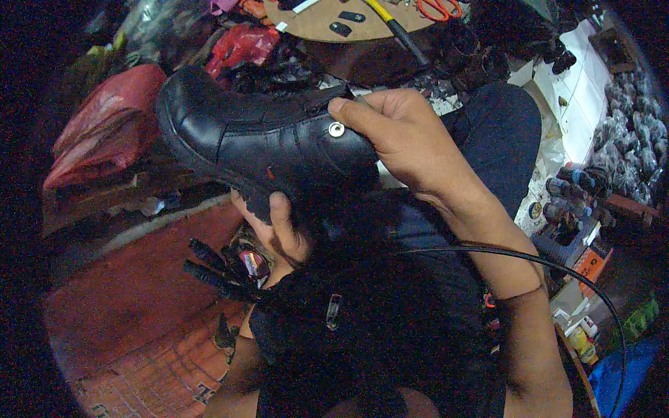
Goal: The person repairs a black leather shoe by installing a metal eyelet. They use a hammer to tap the eyelet into place, then use pliers to crimp and secure it. The person repeatedly inspects the eyelet and adjusts the shoe during the process.
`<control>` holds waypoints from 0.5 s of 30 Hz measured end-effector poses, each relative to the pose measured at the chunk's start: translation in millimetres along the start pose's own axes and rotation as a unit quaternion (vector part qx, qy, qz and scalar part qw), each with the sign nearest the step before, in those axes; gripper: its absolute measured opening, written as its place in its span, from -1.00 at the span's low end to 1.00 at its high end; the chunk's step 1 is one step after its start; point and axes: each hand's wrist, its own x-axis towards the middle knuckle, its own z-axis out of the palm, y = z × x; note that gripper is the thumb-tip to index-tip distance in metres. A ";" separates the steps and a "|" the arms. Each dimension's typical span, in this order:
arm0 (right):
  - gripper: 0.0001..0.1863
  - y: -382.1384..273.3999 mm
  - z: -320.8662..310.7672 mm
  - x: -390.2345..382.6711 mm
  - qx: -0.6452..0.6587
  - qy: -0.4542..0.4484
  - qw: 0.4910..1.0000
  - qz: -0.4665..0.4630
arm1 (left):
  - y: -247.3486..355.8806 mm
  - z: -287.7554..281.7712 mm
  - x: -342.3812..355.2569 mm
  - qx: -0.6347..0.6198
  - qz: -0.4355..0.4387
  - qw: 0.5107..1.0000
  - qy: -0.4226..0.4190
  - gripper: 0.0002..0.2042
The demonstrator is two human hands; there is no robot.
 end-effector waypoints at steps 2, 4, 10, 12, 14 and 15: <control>-0.67 0.3 0.6 1.6 -0.003 0.001 1.000 -0.012 | 7.5 1.9 0.3 -0.007 -0.014 1.000 -0.002 -0.06; -0.68 -1.3 -0.6 4.6 -0.019 -0.011 0.999 -0.026 | 15.5 1.7 -2.0 -0.030 -0.050 0.998 0.006 -0.04; -0.70 -17.8 -13.2 11.8 0.004 -0.075 0.997 -0.035 | 6.5 -15.8 8.8 -0.223 -0.163 0.961 -0.031 0.01; -0.72 -24.9 -19.5 14.0 0.003 -0.102 0.994 -0.024 | -1.5 -25.0 13.5 -0.244 -0.192 0.950 -0.041 0.01; -0.73 -27.9 -22.8 16.3 -0.005 -0.103 0.995 -0.016 | -5.5 -33.7 16.7 -0.267 -0.234 0.934 -0.043 -0.01; -0.73 -28.3 -23.8 17.3 -0.005 -0.105 0.994 -0.015 | -5.9 -36.3 14.0 -0.218 -0.236 0.945 -0.068 -0.02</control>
